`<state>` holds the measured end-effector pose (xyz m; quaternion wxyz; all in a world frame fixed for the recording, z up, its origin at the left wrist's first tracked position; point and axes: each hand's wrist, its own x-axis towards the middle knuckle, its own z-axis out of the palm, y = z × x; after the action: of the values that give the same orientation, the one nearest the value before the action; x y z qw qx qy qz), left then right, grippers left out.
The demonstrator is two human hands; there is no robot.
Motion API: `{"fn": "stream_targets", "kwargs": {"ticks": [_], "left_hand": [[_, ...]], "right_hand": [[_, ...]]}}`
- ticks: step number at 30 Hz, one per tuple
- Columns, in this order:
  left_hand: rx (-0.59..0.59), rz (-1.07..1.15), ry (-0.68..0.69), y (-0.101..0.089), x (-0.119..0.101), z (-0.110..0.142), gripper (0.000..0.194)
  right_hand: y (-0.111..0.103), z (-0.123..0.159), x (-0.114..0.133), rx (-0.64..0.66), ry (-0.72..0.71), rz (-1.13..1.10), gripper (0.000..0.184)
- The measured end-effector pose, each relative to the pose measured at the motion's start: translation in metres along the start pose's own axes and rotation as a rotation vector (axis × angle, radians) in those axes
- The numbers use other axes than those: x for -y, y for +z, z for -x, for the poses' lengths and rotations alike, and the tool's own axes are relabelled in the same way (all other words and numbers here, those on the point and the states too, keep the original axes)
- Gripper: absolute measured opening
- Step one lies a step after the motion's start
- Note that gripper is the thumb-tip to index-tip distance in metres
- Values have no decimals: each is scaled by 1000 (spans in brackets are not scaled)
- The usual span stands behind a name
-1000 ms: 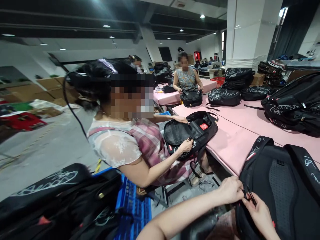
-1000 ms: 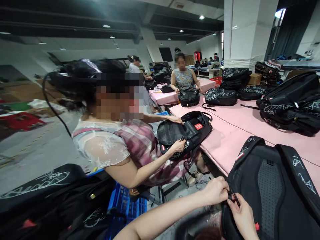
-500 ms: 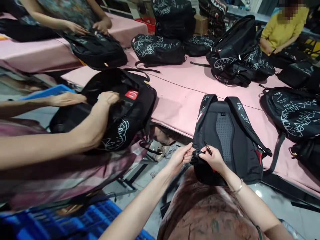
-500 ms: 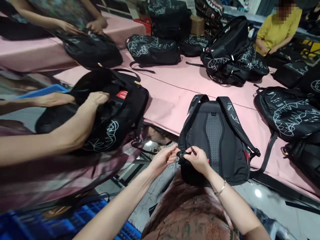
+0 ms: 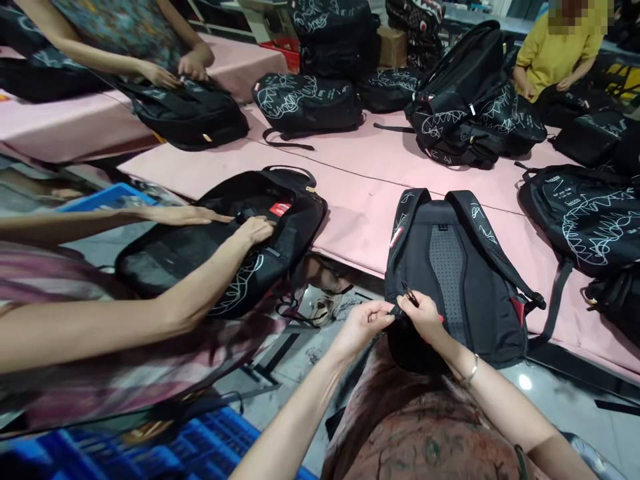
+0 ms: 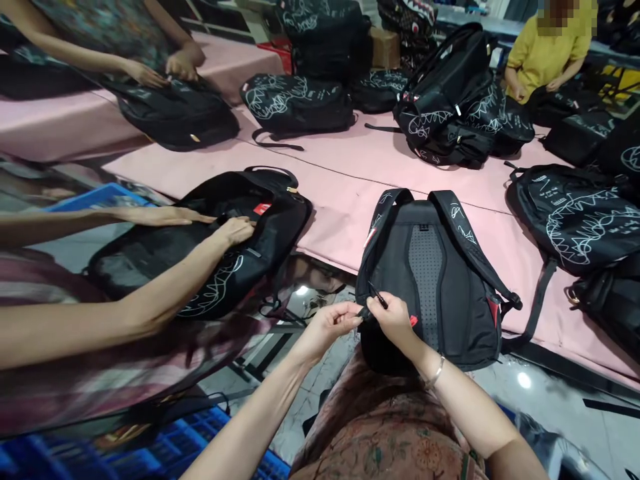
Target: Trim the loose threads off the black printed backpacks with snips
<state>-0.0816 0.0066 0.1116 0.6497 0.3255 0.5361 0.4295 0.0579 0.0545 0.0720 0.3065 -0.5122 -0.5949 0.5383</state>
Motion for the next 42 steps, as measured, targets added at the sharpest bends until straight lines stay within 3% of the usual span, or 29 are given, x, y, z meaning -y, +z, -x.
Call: {"fn": "stream_targets", "kwargs": {"ticks": [6,12,17,21,28,35,39,42], "left_hand": [[10,4,7,-2,3,-3,28],[-8,203,-76,0,0,-3,31],[-87,189,-50,5,0,-9,37],[-120,170,-49,9,1,-14,46],[-133,169,-81,19,2,-14,46],[-18,251,-157,11,0,-8,38],[24,295,-188,5,0,-8,33],[-17,347,-194,2,0,-11,29]], "right_hand": [[3,-8,-8,3,40,-104,38],[2,-4,-6,0,-5,-111,37],[-18,14,1,-149,-46,25,29],[-33,32,9,-119,-85,122,24],[-16,24,16,-78,-158,121,19],[-11,4,4,-17,-148,-52,20],[-13,5,0,-30,-130,-81,20],[-17,11,2,-97,-161,-8,24]]}}
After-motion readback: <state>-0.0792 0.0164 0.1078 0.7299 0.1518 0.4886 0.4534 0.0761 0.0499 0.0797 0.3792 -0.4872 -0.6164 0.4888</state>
